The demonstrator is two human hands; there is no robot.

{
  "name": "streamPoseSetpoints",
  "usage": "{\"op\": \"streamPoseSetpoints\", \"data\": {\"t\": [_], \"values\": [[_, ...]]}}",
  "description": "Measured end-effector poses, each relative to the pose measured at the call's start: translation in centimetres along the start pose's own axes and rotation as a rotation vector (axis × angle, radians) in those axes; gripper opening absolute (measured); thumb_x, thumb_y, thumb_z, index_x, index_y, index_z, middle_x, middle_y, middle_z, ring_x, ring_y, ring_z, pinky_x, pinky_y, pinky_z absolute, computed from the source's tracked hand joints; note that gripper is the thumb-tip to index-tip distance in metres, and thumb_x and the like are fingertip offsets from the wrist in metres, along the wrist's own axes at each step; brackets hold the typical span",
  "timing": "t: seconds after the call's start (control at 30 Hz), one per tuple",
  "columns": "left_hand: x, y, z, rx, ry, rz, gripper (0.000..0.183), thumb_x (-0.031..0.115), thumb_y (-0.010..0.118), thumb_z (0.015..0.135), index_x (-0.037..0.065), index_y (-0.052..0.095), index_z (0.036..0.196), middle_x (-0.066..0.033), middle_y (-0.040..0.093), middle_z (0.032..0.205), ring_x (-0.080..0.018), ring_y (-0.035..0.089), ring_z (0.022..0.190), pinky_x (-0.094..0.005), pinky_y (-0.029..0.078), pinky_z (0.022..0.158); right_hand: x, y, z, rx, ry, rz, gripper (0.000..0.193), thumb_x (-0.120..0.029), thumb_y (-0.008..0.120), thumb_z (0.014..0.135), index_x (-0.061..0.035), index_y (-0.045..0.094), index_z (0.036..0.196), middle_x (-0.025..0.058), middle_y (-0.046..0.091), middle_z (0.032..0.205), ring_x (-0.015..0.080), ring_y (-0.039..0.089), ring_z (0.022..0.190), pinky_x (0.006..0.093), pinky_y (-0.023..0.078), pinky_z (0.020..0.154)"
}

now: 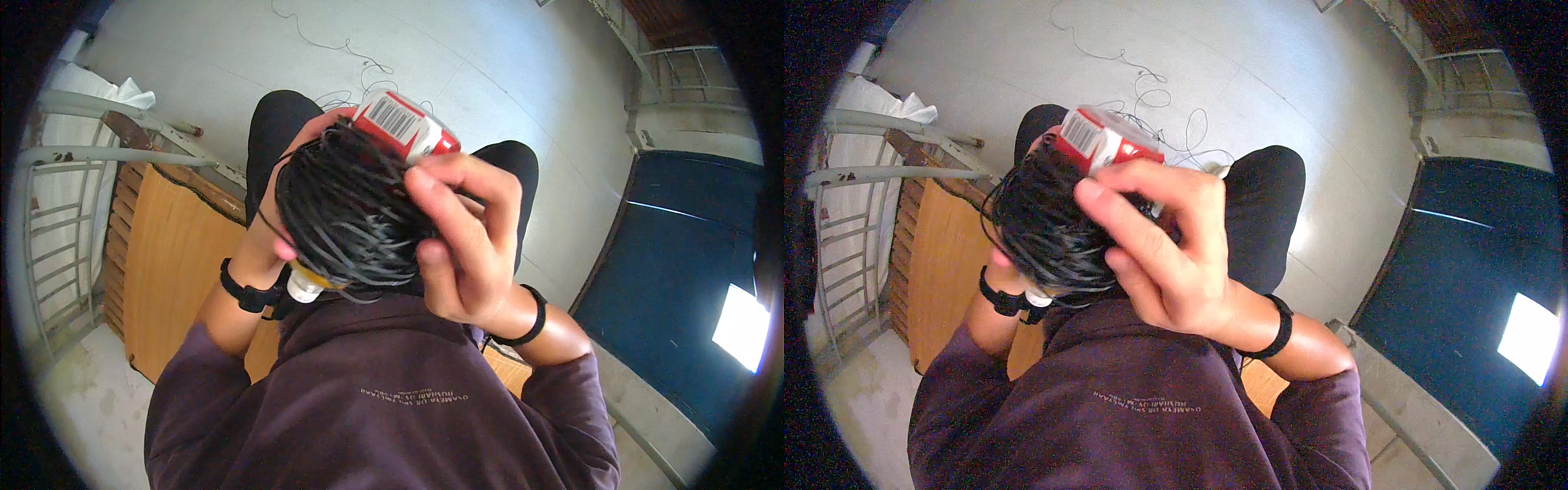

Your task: The person winds a length of black wire around a red soda can and then a green plastic bottle.

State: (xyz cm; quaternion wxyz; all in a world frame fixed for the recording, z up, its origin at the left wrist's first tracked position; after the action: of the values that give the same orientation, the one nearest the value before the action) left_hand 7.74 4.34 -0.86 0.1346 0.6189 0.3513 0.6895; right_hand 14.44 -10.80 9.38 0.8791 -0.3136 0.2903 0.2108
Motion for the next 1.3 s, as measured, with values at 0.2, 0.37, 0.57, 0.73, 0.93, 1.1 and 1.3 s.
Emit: {"op": "streamPoseSetpoints", "data": {"t": [0.2, 0.37, 0.57, 0.73, 0.93, 1.1, 1.3], "values": [[0.8, -0.7, 0.5, 0.031, 0.181, 0.140, 0.130, 0.050, 0.103, 0.053, -0.002, 0.037, 0.153, -0.0129, 0.053, 0.147, -0.0255, 0.055, 0.136, -0.0407, 0.042, 0.118, 1.0, 0.5, 0.0, -0.145, 0.104, -0.209, 0.115, -0.056, 0.095, 0.059, 0.0013, 0.051, 0.149, 0.0245, 0.044, 0.141, 0.0383, 0.057, 0.119, 0.0415, 0.055, 0.095], [-0.1, -1.7, 0.0, 0.044, 0.119, 0.047, 0.110, 0.031, 0.101, 0.058, 0.003, 0.044, 0.148, -0.0113, 0.057, 0.141, -0.0243, 0.059, 0.131, -0.0387, 0.049, 0.112, 2.1, 1.3, -0.8, -0.067, 0.196, -0.059, 0.106, -0.034, 0.103, 0.055, 0.0015, 0.053, 0.142, 0.0155, 0.048, 0.122, 0.0268, 0.058, 0.104, 0.0326, 0.053, 0.077], [0.0, -3.0, -1.8, 0.119, 0.063, 0.005, 0.104, 0.030, 0.100, 0.061, 0.005, 0.045, 0.146, -0.0111, 0.057, 0.139, -0.0257, 0.061, 0.128, -0.0411, 0.053, 0.110, 2.0, 3.5, -1.7, -0.089, 0.194, -0.061, 0.103, -0.032, 0.102, 0.060, 0.0009, 0.051, 0.143, 0.0123, 0.047, 0.119, 0.0219, 0.056, 0.099, 0.0315, 0.052, 0.079], [0.3, -9.2, -5.4, 0.292, 0.174, -0.062, 0.102, 0.034, 0.096, 0.070, 0.010, 0.040, 0.152, -0.0129, 0.055, 0.145, -0.0308, 0.060, 0.131, -0.0483, 0.055, 0.108, 3.2, 8.1, -0.3, -0.379, 0.113, -0.114, 0.097, -0.025, 0.091, 0.072, -0.0034, 0.042, 0.153, 0.0257, 0.041, 0.149, 0.0499, 0.042, 0.138, 0.0540, 0.044, 0.113], [4.4, -27.6, -16.2, 0.576, 0.192, 0.017, 0.090, 0.065, 0.071, 0.089, 0.004, 0.044, 0.149, -0.0182, 0.058, 0.143, -0.0357, 0.064, 0.125, -0.0517, 0.064, 0.090, 7.9, 6.5, -0.9, -0.538, 0.211, -0.176, 0.084, -0.024, 0.086, 0.082, -0.0023, 0.044, 0.151, 0.0253, 0.043, 0.152, 0.0476, 0.044, 0.138, 0.0521, 0.042, 0.115], [9.6, -34.4, -22.9, 1.056, 0.487, 0.087, 0.079, 0.059, 0.067, 0.097, -0.001, 0.047, 0.145, -0.0204, 0.056, 0.140, -0.0378, 0.061, 0.119, -0.0542, 0.059, 0.100, 11.0, 5.0, -2.7, -0.661, 0.316, -0.217, 0.072, -0.023, 0.080, 0.090, -0.0029, 0.047, 0.150, 0.0228, 0.048, 0.150, 0.0439, 0.050, 0.134, 0.0470, 0.046, 0.111], [5.3, -38.5, -29.4, 1.341, 0.557, -0.291, 0.078, 0.048, 0.077, 0.094, 0.005, 0.044, 0.150, -0.0176, 0.046, 0.151, -0.0371, 0.050, 0.133, -0.0575, 0.056, 0.105, 12.0, 5.5, -4.0, -0.772, 0.370, -0.215, 0.069, -0.023, 0.079, 0.092, -0.0041, 0.048, 0.150, 0.0227, 0.048, 0.150, 0.0428, 0.050, 0.137, 0.0469, 0.047, 0.111]]}}
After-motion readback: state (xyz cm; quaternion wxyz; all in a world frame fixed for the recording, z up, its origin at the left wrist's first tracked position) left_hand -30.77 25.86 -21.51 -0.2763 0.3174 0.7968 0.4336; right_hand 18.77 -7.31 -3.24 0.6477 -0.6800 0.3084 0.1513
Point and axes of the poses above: each hand's wrist, its own z-axis towards the middle knuckle, its own y-axis out of the palm, x = y × z, the point moved 8 cm from there along z, towards the middle knuckle
